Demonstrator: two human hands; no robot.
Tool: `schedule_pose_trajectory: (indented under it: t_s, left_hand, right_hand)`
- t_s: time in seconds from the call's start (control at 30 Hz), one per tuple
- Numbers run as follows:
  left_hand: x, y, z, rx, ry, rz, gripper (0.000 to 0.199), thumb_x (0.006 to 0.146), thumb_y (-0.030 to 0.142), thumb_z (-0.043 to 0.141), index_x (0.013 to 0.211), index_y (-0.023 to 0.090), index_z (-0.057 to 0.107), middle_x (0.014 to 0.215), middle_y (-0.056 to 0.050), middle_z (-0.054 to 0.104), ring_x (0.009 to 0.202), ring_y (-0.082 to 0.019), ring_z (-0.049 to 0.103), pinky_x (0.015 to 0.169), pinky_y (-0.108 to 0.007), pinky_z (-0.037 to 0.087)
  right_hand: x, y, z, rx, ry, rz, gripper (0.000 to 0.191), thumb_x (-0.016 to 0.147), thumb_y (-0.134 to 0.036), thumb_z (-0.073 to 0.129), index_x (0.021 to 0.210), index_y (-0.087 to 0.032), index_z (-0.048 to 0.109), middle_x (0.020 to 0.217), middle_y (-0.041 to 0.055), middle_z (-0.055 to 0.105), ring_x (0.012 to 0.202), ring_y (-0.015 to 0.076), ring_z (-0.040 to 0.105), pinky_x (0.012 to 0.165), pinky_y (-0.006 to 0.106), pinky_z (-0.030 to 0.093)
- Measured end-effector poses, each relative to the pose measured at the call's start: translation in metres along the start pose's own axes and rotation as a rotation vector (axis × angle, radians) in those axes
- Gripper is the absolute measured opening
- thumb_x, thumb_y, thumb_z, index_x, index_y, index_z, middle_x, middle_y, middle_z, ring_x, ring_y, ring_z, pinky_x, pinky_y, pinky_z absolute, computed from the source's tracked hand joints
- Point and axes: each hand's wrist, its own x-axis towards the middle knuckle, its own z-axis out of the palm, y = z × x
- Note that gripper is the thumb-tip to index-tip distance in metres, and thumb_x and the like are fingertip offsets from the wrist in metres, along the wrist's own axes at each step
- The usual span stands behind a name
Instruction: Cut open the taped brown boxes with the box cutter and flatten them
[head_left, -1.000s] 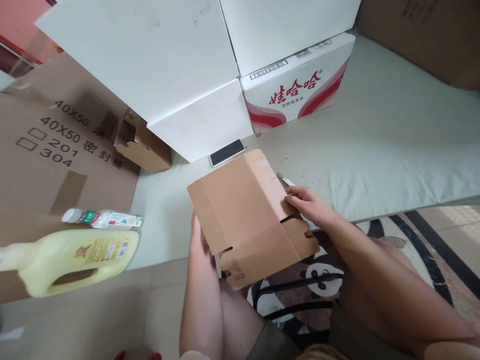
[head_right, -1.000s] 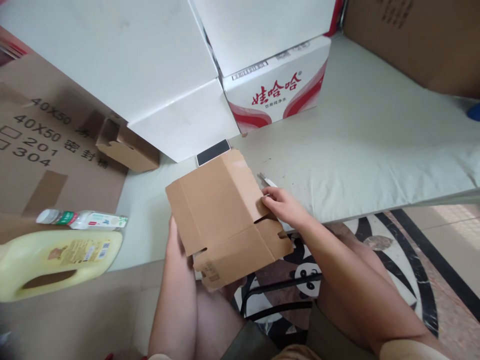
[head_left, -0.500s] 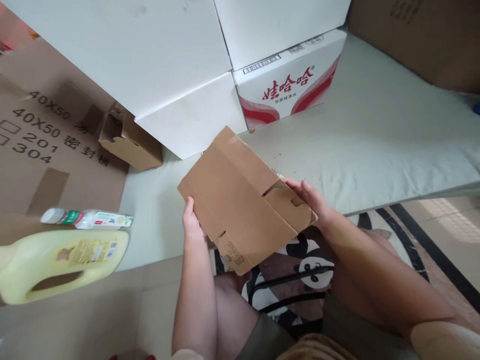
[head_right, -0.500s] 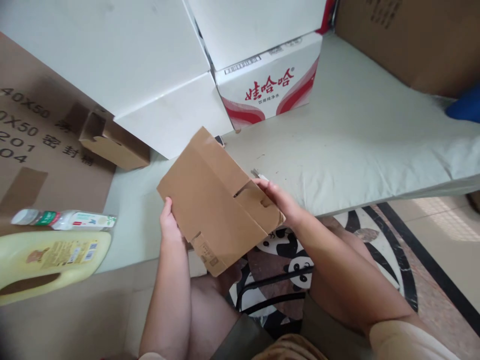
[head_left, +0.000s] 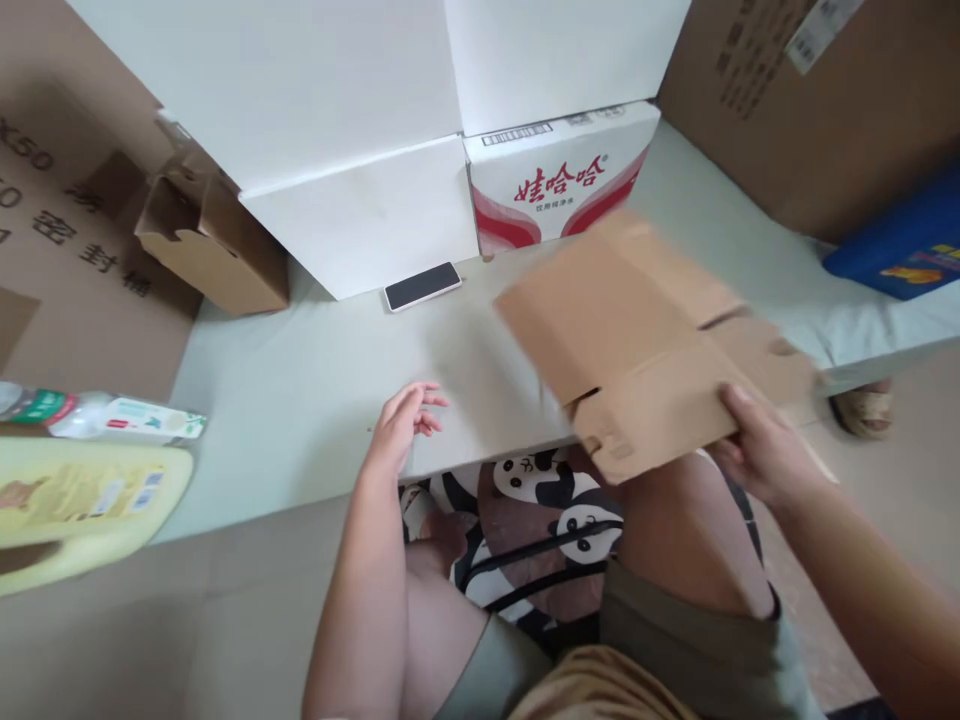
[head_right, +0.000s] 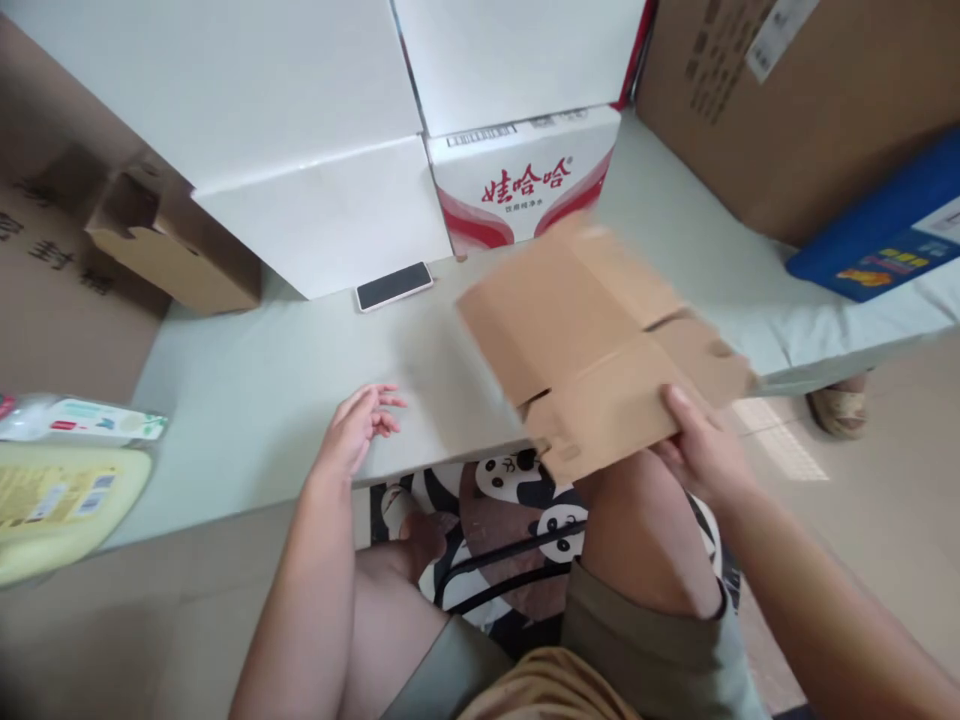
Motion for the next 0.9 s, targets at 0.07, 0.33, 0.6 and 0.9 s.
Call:
schedule_pose_trajectory:
  t_s: [0.07, 0.33, 0.6, 0.9]
  left_hand:
    - [0.001, 0.002, 0.0, 0.022, -0.006, 0.021, 0.05, 0.08, 0.061, 0.066, 0.104, 0.016, 0.066, 0.09, -0.007, 0.074, 0.052, -0.009, 0.061, 0.05, -0.022, 0.045]
    - [0.018, 0.003, 0.015, 0.033, -0.023, 0.015, 0.044, 0.077, 0.054, 0.068, 0.1, 0.017, 0.066, 0.087, -0.005, 0.072, 0.052, -0.009, 0.058, 0.053, -0.023, 0.044]
    - [0.017, 0.011, 0.014, 0.006, -0.027, 0.043, 0.037, 0.077, 0.05, 0.066, 0.096, 0.019, 0.067, 0.087, -0.004, 0.071, 0.053, -0.008, 0.057, 0.054, -0.023, 0.044]
    - [-0.013, 0.011, -0.022, -0.041, -0.014, 0.121, 0.026, 0.084, 0.043, 0.06, 0.097, 0.02, 0.066, 0.09, -0.004, 0.072, 0.055, -0.008, 0.058, 0.055, -0.023, 0.046]
  right_hand:
    - [0.0, -0.009, -0.034, -0.031, 0.221, -0.122, 0.042, 0.064, -0.051, 0.084, 0.069, -0.026, 0.05, 0.056, -0.0046, 0.045, 0.04, 0.0093, 0.034, 0.031, 0.023, 0.024]
    - [0.129, -0.1, -0.051, -0.303, 0.342, -0.404, 0.028, 0.071, -0.034, 0.078, 0.075, -0.028, 0.051, 0.077, -0.0022, 0.053, 0.063, 0.0142, 0.059, 0.05, 0.028, 0.047]
    - [0.158, -0.054, 0.044, -0.774, 0.004, -0.205, 0.025, 0.076, -0.036, 0.072, 0.094, -0.023, 0.062, 0.097, 0.0073, 0.069, 0.076, 0.0215, 0.067, 0.068, 0.039, 0.056]
    - [0.095, 0.015, 0.141, -1.516, -0.366, -0.311, 0.023, 0.078, -0.037, 0.064, 0.096, -0.021, 0.063, 0.091, 0.0092, 0.072, 0.087, 0.0271, 0.066, 0.075, 0.036, 0.048]
